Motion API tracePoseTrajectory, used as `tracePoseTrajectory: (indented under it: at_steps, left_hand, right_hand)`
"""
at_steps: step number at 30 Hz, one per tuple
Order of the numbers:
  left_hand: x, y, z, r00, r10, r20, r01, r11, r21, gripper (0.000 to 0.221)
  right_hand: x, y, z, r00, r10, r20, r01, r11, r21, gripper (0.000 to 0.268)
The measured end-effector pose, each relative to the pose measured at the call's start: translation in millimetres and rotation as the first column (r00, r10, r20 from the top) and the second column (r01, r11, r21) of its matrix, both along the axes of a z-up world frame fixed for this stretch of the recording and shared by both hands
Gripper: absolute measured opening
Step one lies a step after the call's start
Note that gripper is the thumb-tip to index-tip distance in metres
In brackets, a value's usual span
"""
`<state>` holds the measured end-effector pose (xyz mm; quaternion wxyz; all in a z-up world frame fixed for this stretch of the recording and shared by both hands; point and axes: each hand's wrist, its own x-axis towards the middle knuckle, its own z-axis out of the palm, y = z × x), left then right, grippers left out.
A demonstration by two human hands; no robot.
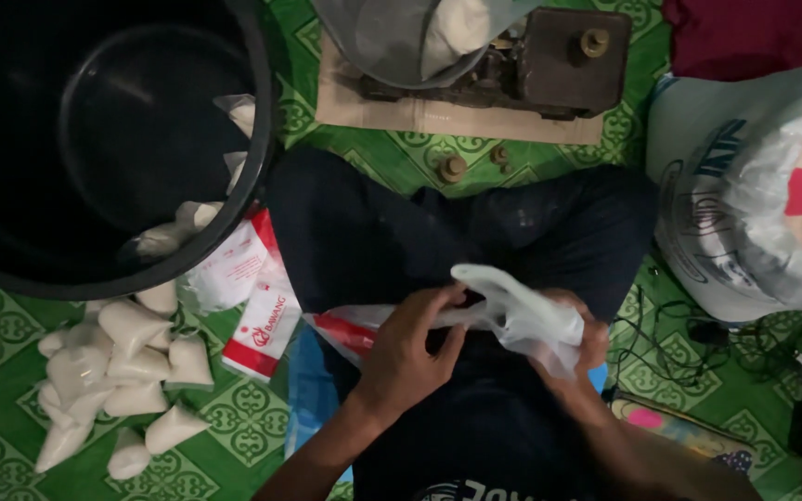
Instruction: Scooping white powder from a large sack into a scale tray and then pouring it into small plastic bags for packaging.
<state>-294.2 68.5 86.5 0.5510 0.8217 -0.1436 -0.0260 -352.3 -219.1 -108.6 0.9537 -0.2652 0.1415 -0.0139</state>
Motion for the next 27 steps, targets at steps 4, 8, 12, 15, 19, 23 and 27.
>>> tracePoseTrajectory:
  at_steps: [4, 8, 12, 15, 19, 23, 27]
  left_hand:
    - [11, 4, 8, 0.998, 0.063, -0.024, -0.062, 0.998, 0.021, 0.033]
    - [27, 12, 1, 0.995, -0.001, -0.103, 0.003, 1.000, 0.024, 0.033]
    - [37, 17, -1, 0.956, -0.145, -0.256, 0.148, 0.989, -0.006, 0.033]
    - [39, 17, 27, 0.946, -0.295, -0.135, 0.291, 0.956, -0.044, 0.036]
    - [28, 12, 26, 0.968, -0.247, 0.039, 0.249, 0.964, -0.093, 0.038]
    - [27, 16, 23, 0.973, -0.223, -0.062, 0.220, 0.974, -0.059, 0.035]
    - [29, 21, 14, 0.957, -0.178, -0.229, 0.160, 0.983, -0.093, 0.046]
  right_hand:
    - [31, 50, 90, 0.930, 0.129, 0.343, 0.288, 0.323, -0.902, 0.030]
    - [46, 46, 113, 0.999, 0.036, -0.010, -0.010, 0.009, -1.000, 0.024]
    - [60, 45, 133, 0.988, 0.148, -0.037, -0.053, 0.104, -0.993, 0.014]
    - [46, 23, 111, 0.990, 0.140, -0.033, -0.061, 0.197, -0.978, 0.028]
    - [11, -4, 81, 0.979, 0.160, -0.129, -0.162, 0.215, -0.963, 0.049]
    - [-24, -27, 53, 0.982, 0.138, -0.132, -0.164, 0.248, -0.955, 0.084]
    - [-23, -25, 61, 0.975, 0.118, -0.191, -0.219, 0.318, -0.922, 0.080]
